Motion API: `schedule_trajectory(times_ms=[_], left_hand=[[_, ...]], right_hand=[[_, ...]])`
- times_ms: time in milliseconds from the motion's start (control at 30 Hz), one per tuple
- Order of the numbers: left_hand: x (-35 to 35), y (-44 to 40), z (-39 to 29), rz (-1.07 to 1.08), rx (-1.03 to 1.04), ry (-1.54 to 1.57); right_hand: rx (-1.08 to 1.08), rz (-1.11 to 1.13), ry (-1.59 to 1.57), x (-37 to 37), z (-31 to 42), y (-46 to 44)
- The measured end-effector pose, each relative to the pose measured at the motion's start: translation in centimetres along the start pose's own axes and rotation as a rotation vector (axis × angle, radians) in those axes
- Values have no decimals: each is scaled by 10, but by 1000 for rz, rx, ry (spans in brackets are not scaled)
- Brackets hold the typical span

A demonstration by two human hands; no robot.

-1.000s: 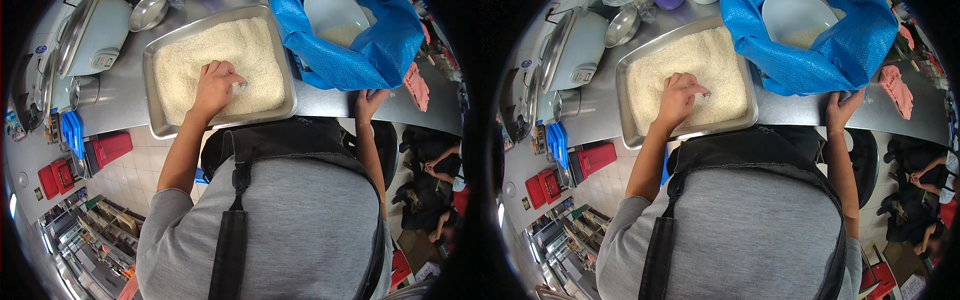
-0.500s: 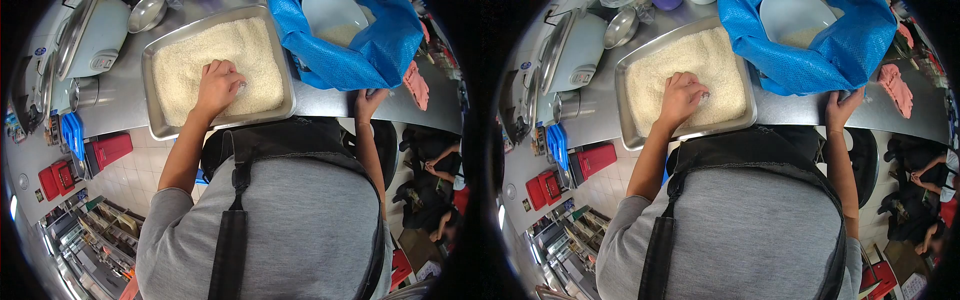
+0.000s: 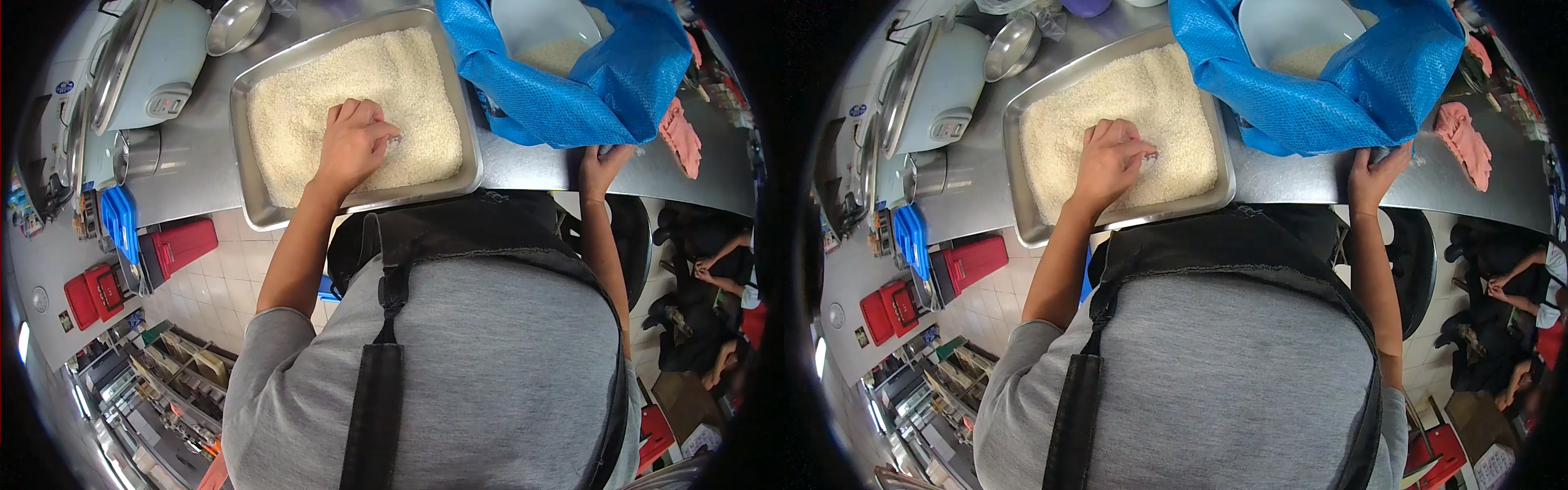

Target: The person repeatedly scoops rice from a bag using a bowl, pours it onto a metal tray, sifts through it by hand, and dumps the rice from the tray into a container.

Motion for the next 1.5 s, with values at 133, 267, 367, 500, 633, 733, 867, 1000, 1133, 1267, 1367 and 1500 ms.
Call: schedule_trajectory(times_ms=[133,267,367,500,633,733,867,1000,1133,1267,1367,1500], left_hand=[[-1,1,3,-18,-36,25],[0,-1,3,-30,-31,30],[2,-3,3,-9,-6,19],[2,-7,2,16,34,2],[-1,-9,0,35,56,-15],[0,-11,0,53,72,-22],[2,-10,1,70,103,-59],[2,-9,0,88,148,-71],[1,-8,2,4,66,32],[-24,11,58,-417,-258,420],[-100,54,127,-1111,-332,926],[-180,133,199,-1526,-366,1042]], right_hand=[[14,3,-21,0,1,1],[15,-6,-22,0,2,1],[16,-7,-39,1,0,0],[15,-4,-49,-1,3,0],[18,-5,-35,0,2,0],[11,3,-23,0,0,0],[24,5,-12,0,0,1],[20,0,-8,0,0,1],[25,7,5,-1,2,1],[21,-33,-12,-1,5,1],[31,-52,-38,6,-5,5],[2,-84,-19,-2,9,-1]])
Point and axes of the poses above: each hand's wrist, its own y-axis away from the middle knuckle, its own x-axis out of the palm, z = x × y, the point moved 3 cm from there along -y, towards the middle knuckle, and after that the axes turned 9 degrees about y, right-handed, at the moved point
